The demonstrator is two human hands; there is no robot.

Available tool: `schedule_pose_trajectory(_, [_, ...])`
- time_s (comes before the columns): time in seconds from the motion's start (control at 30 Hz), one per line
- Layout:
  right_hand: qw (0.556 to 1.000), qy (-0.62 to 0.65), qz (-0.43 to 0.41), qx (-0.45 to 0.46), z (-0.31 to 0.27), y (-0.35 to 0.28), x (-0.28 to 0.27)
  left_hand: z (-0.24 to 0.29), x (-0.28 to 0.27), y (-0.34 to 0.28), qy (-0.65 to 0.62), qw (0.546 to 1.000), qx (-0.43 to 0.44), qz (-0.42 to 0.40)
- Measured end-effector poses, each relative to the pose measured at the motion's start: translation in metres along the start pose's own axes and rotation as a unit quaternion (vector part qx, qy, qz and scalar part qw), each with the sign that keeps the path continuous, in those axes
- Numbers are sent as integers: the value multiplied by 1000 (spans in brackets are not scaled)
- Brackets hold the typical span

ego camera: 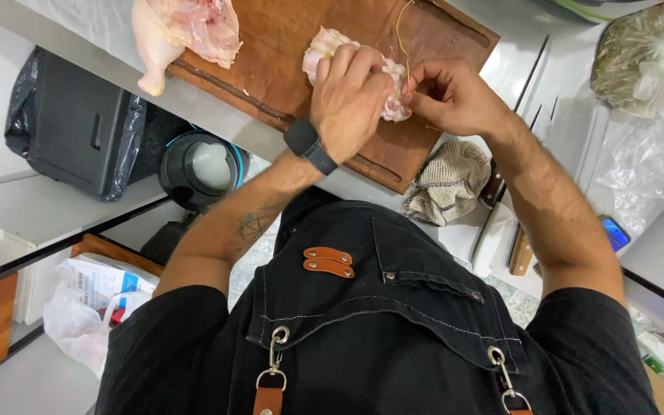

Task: Trussing a meat roll with kitchen twine on a wooden cutting board in a kitchen setting.

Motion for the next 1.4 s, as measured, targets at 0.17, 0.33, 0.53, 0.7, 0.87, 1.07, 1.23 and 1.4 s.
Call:
schedule_pose_trajectory(0.17, [995,95,4,-12,12,2,-2,19,15,-19,-127,980,-156,-1])
schedule_pose_trajectory(0.33, [997,80,1,1,9,1,-3,20,23,-19,-88,966,-232,71])
schedule_pose_trajectory(0.53, [996,85,-6,-35,2,-2,-1,26,35,-26,-90,953,-272,99])
schedule_pose_trajectory(0.7, [995,92,38,-24,10,-9,1,26,36,-24,-78,952,-250,161])
schedule_pose_trajectory(0.87, [983,54,107,-139,7,-9,2,31,19,-15,20,956,-134,261])
schedule_pose_trajectory(1.07, [978,17,142,-154,15,-7,4,29,22,-17,2,961,-35,276])
schedule_pose_trajectory(1.23, [978,21,151,-145,14,-10,3,27,12,-17,-49,968,-40,243])
schedule_pose_trajectory(1.4, [976,30,138,-168,15,-9,4,22,23,-24,-114,966,-95,213])
Point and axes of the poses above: each hand's wrist, its own y-axis towards the middle knuckle, its own x-axis out of the palm, z = x × y, the point moved 4 cm from there along y, towards the middle knuckle, and after that the axes turned 2 degrees about -x, right-handed, at the moved point
